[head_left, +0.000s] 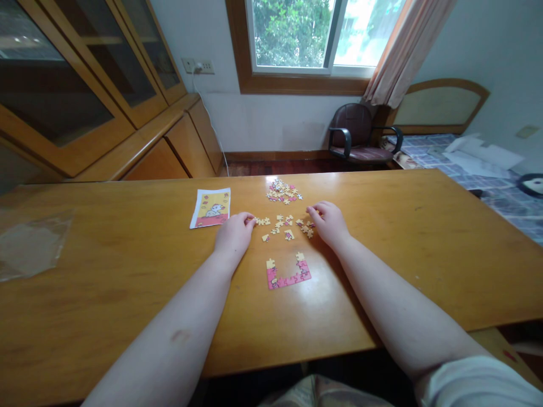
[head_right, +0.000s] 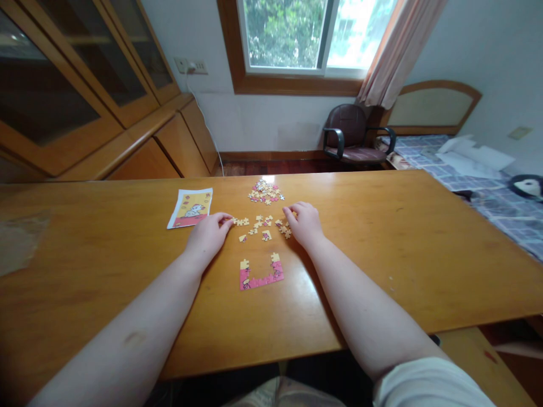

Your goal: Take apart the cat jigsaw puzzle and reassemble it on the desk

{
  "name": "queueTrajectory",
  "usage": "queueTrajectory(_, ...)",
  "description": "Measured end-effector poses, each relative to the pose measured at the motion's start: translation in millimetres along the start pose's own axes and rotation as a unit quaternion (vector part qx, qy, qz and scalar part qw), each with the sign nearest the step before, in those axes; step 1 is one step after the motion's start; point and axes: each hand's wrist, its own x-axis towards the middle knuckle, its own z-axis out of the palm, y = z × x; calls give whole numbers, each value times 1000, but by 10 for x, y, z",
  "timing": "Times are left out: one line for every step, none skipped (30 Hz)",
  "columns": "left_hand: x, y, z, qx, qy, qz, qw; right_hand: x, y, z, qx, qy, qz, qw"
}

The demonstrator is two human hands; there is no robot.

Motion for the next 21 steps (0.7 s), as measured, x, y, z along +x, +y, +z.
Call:
queueTrajectory(1,-3,-1,6,3,0,1000,-3,-5,6,-2,-3,-5,1000)
queueTrajectory(4,-8,-1,12,5,1,1000,-6,-9,11,-5,-5,-9,1000)
queueTrajectory(7,-15,2,20,6,1,1000,-8,-12,14,-7,-7,-11,1000)
queueTrajectory(11,-23,6,27,6,1,1000,-8,-14,17,-8,-10,-13,1000)
queueTrajectory(16,-33,13,36,4,1,999,-8,-14,18,-8,-11,-13,1000)
queueTrajectory(21,-44,21,45,2,0,999,-6,-15,18,-8,-15,-13,1000)
queueTrajectory(26,-54,30,55,0,0,999,-4,-16,17,-9,-18,-11,1000)
queueTrajectory(30,-62,40,64,0,2,998,-3,-21,18,-11,-24,-10,1000)
queueTrajectory(32,-66,50,71,5,7,997,-5,-30,19,-14,-33,-10,999)
queueTrajectory(31,-67,61,76,12,16,997,-10,-44,22,-20,-45,-16,999)
queueTrajectory(25,-61,71,78,21,31,996,-20,-65,28,-28,-61,-30,997)
queueTrajectory(13,-49,80,77,28,54,995,-34,-93,37,-40,-81,-51,995)
queueTrajectory(-4,-31,89,72,32,83,993,-53,-126,50,-56,-103,-76,990)
queueTrajectory(-27,-9,98,64,29,120,990,-75,-161,66,-74,-126,-102,984)
queueTrajectory(-54,17,106,53,18,159,986,-96,-197,84,-95,-148,-121,977)
queueTrajectory(-84,43,115,40,1,202,978,-115,-230,103,-113,-165,-131,971)
queueTrajectory(-113,67,124,27,-24,249,968,-130,-257,121,-129,-178,-133,966)
queueTrajectory(-140,86,134,13,-58,294,954,-138,-279,138,-140,-187,-130,964)
queueTrajectory(-164,100,144,3,-90,328,940,-140,-294,151,-147,-195,-124,962)
queueTrajectory(-181,108,154,-2,-115,350,929,-136,-302,160,-150,-203,-119,960)
queueTrajectory(-193,109,164,-3,-136,362,922,-130,-306,164,-150,-211,-114,959)
